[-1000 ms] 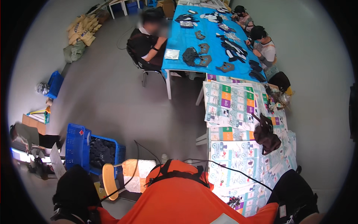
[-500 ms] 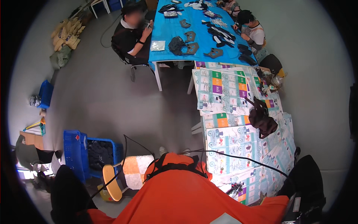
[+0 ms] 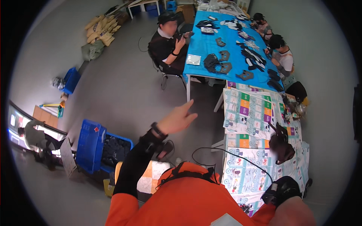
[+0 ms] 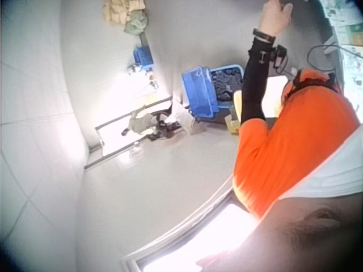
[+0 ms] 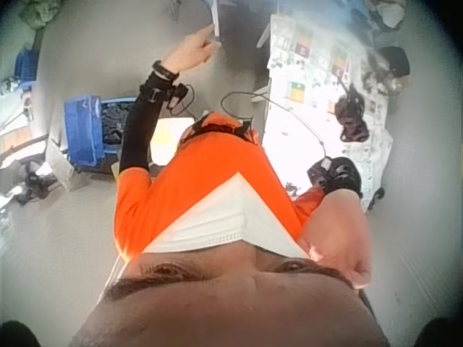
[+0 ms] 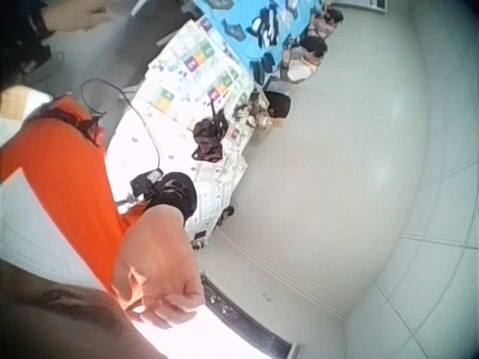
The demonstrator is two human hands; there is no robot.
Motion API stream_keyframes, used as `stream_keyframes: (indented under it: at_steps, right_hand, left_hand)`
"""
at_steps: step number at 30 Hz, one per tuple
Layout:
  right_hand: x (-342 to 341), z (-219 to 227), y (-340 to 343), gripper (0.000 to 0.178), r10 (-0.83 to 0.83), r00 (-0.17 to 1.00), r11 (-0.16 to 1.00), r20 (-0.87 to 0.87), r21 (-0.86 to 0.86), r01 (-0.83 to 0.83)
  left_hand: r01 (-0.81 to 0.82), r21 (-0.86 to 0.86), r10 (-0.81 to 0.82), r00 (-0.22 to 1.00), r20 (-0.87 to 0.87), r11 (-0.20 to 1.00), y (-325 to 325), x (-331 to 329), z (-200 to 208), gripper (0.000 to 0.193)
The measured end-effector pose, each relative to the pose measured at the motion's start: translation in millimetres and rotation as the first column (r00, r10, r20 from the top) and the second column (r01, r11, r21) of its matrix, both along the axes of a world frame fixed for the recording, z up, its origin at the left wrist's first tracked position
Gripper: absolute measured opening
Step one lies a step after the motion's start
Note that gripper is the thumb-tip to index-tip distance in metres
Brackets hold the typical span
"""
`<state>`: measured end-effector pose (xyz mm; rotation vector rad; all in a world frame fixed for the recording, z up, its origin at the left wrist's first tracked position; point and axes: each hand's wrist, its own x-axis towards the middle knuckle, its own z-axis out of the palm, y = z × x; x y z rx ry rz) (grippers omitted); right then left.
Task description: Checking and organizing shoe upper components using paper patterns and marking tools.
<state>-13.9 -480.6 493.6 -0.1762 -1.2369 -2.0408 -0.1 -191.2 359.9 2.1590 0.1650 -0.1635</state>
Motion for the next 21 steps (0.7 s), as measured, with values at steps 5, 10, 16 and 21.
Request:
stream_keyframes:
  at_steps: [5,10,16,21]
  right_hand:
    - [11,-35,11,0.012,-0.092,0.868,0.768,-0.489,-0.590,-0.251]
    - [16,-58,16,0.014,-0.365,0.667,0.587,-0.649,-0.717,-0.376]
    - [27,-91,13,0.015,-0.510,0.392,0.488,-0.766,-0.633,-0.601]
    - [43,-129,27,0.019,-0.582,0.191,0.468,-0.791,-0.517,-0.716]
  left_hand:
    - [0.438,-0.663,-0.424,0.884,0.196,0.608,-21,-27,43,0.028]
    - [0.822,-0.526,-0.493,0.558,0.668,0.218,-48,-51,75,0.012]
    - [0.871,-0.428,-0.346,0.489,0.801,0.240,-60,-46,69,0.014]
    - [0.823,-0.554,-0.346,0.560,0.753,0.126,-61,-48,61,0.016]
